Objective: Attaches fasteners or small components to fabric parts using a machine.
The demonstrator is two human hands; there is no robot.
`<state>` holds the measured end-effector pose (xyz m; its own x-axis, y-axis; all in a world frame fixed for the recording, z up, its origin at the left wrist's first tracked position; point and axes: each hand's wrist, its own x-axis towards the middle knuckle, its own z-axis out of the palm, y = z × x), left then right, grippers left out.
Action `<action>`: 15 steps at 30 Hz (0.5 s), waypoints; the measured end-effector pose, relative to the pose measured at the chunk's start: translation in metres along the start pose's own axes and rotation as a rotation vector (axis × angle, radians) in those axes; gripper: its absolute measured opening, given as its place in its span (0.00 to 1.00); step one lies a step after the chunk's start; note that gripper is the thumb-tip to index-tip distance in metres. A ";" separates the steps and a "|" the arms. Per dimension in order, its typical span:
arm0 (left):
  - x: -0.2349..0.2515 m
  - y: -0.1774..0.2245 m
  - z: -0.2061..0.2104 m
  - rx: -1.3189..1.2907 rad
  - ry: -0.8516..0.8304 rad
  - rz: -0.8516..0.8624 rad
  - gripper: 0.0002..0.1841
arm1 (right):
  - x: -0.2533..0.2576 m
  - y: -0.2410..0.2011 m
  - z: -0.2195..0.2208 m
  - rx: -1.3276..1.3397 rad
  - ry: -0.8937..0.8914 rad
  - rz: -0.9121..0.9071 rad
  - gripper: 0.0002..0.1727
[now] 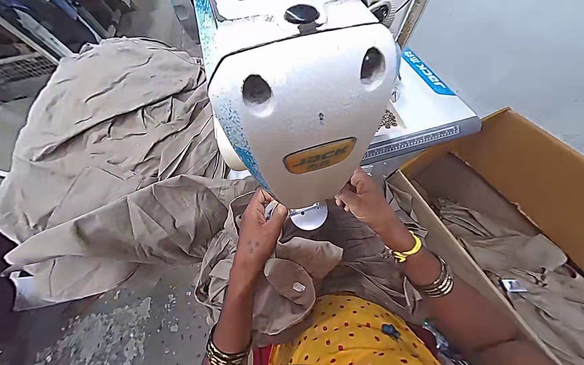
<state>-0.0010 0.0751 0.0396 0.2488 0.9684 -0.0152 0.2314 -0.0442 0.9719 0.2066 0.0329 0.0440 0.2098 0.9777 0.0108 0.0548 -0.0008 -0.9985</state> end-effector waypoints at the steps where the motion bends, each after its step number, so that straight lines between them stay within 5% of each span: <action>1: 0.000 -0.001 0.000 -0.001 -0.004 0.003 0.05 | 0.001 0.001 -0.005 -0.021 0.012 -0.003 0.04; 7: -0.001 -0.007 0.003 -0.051 -0.013 0.032 0.04 | 0.051 0.021 -0.075 -0.898 0.286 -0.377 0.09; 12: -0.004 -0.008 0.004 -0.057 0.008 0.025 0.05 | 0.105 0.035 -0.098 -1.242 0.148 -0.475 0.24; 15: -0.005 -0.009 0.005 -0.071 0.013 0.032 0.05 | 0.118 0.040 -0.090 -1.381 0.141 -0.478 0.20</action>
<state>0.0000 0.0698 0.0297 0.2423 0.9700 0.0193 0.1562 -0.0586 0.9860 0.3211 0.1297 0.0099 -0.0088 0.9147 0.4041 0.9978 0.0345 -0.0563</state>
